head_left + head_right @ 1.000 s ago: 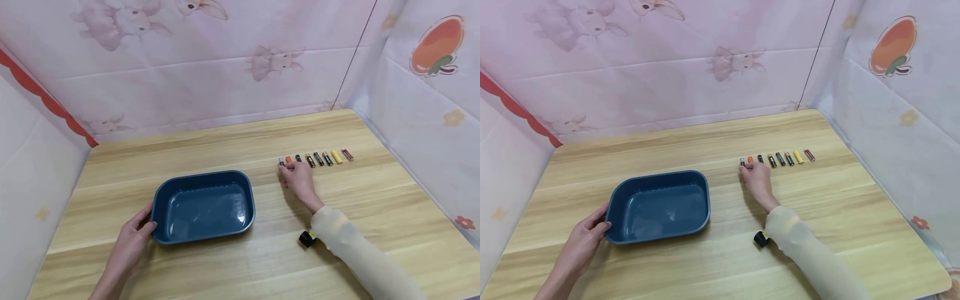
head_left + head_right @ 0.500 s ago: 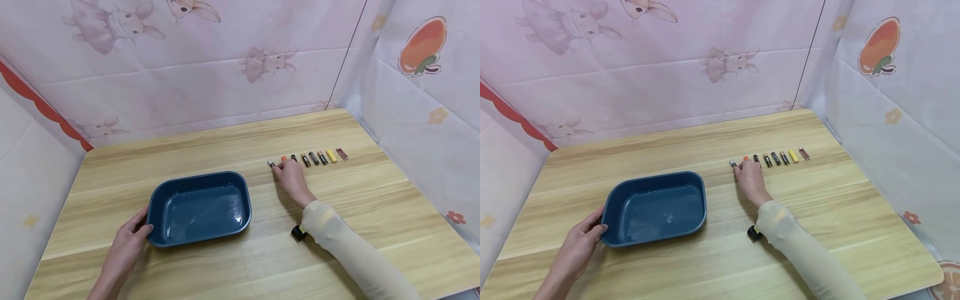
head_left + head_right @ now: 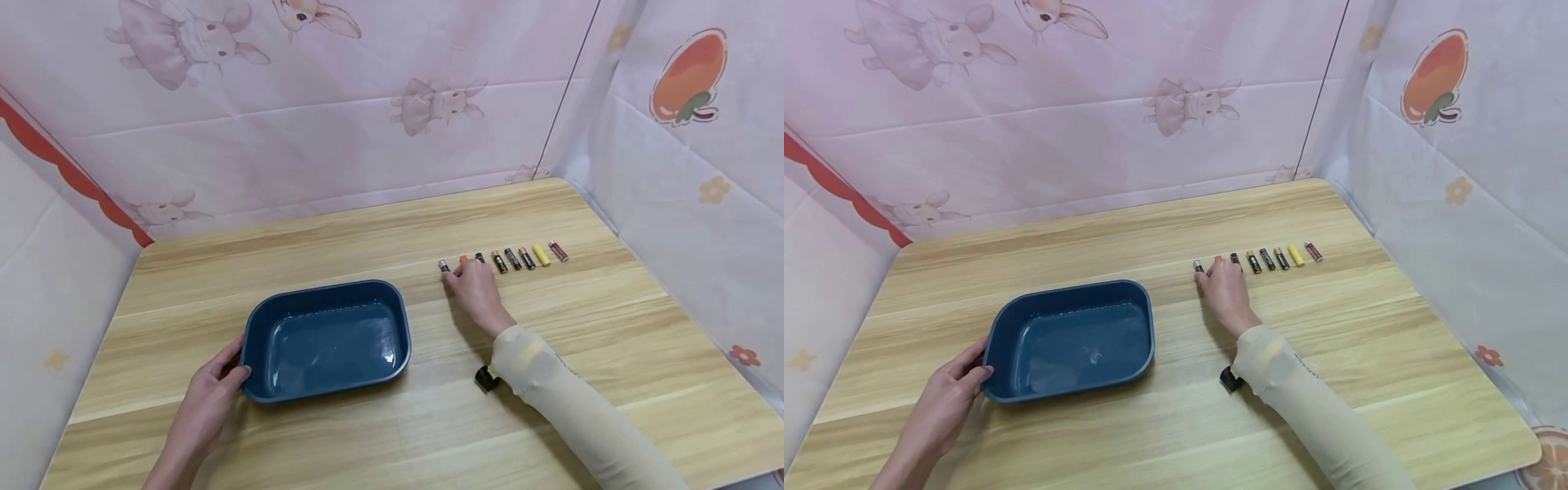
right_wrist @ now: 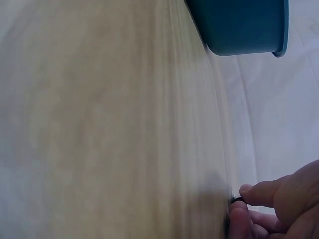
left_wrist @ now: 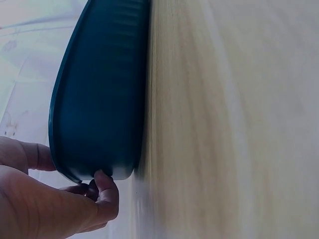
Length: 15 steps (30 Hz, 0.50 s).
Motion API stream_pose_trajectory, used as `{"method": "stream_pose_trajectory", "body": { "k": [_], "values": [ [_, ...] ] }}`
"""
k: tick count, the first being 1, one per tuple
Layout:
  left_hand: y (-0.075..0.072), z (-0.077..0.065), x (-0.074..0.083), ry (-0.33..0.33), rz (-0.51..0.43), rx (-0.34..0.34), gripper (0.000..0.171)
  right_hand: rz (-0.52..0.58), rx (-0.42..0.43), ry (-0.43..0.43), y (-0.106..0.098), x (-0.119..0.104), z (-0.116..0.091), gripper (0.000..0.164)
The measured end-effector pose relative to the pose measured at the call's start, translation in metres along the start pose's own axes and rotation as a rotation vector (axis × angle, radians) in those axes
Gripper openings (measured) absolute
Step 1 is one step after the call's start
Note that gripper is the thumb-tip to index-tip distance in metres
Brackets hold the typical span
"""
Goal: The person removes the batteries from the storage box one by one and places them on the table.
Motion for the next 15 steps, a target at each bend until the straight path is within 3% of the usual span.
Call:
{"method": "stream_pose_trajectory", "body": {
  "k": [15],
  "values": [
    [-0.001, -0.0016, 0.0001, 0.029, -0.002, -0.011, 0.066, -0.006, -0.032, 0.016, 0.0009, -0.0004, -0.0021, 0.051]
  ]
}}
Point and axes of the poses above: each hand's wrist, its own z-axis towards the middle knuckle, its own y-axis out of the palm, x = y × z, the point moved 9 cm from there along z, towards the middle knuckle, and after that the axes turned 14 degrees about -z, right-handed, at the moved point
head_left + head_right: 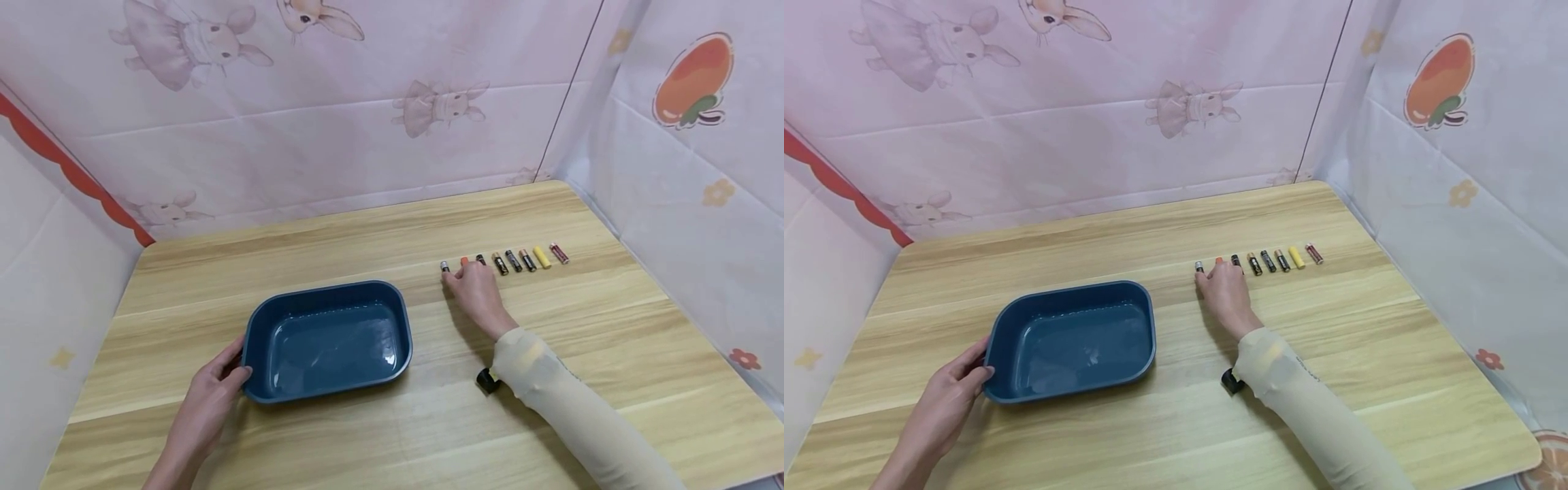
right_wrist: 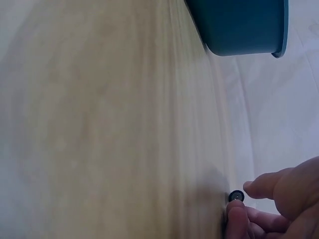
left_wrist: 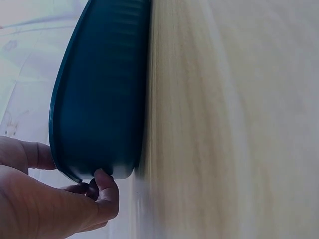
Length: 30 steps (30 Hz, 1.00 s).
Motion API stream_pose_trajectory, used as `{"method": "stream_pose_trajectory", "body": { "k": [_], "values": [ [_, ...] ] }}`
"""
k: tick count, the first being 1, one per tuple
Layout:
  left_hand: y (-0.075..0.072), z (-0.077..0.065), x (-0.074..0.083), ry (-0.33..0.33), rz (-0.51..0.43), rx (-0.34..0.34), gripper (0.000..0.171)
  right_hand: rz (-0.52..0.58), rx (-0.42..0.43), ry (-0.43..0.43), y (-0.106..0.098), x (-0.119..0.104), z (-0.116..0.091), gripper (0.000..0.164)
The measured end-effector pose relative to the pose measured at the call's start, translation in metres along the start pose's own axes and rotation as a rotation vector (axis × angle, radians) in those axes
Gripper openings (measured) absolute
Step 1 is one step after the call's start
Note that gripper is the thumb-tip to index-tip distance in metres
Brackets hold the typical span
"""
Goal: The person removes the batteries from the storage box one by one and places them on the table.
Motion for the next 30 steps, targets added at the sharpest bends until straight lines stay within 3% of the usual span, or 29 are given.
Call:
{"method": "stream_pose_trajectory", "body": {
  "k": [11, 17, 21, 25, 27, 30],
  "values": [
    [-0.002, -0.004, -0.001, -0.009, 0.024, 0.018, 0.067, 0.057, -0.101, 0.01, -0.005, 0.003, -0.01, 0.05],
    [-0.005, -0.009, 0.001, 0.013, 0.034, 0.031, 0.066, 0.094, -0.041, -0.075, -0.028, 0.002, -0.017, 0.031],
    [-0.008, -0.012, 0.004, 0.046, 0.033, 0.039, 0.064, 0.236, -0.056, -0.137, -0.043, 0.002, -0.022, 0.043],
    [-0.016, -0.013, 0.013, 0.104, 0.007, 0.054, 0.068, 0.375, -0.097, -0.127, -0.057, 0.012, -0.03, 0.062],
    [-0.024, -0.014, 0.02, 0.144, 0.015, 0.075, 0.07, 0.381, -0.099, -0.129, -0.065, 0.019, -0.035, 0.068],
    [-0.036, -0.018, 0.032, 0.223, 0.101, 0.122, 0.07, 0.324, -0.082, -0.16, -0.077, 0.027, -0.042, 0.07]
  ]
}}
Point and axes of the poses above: each hand's wrist, its own z-axis towards the middle knuckle, its own y-axis out of the palm, x = y × z, the point moved 9 cm from there along z, towards the middle knuckle, and after that the axes turned 14 degrees about -z, right-handed, at the moved point
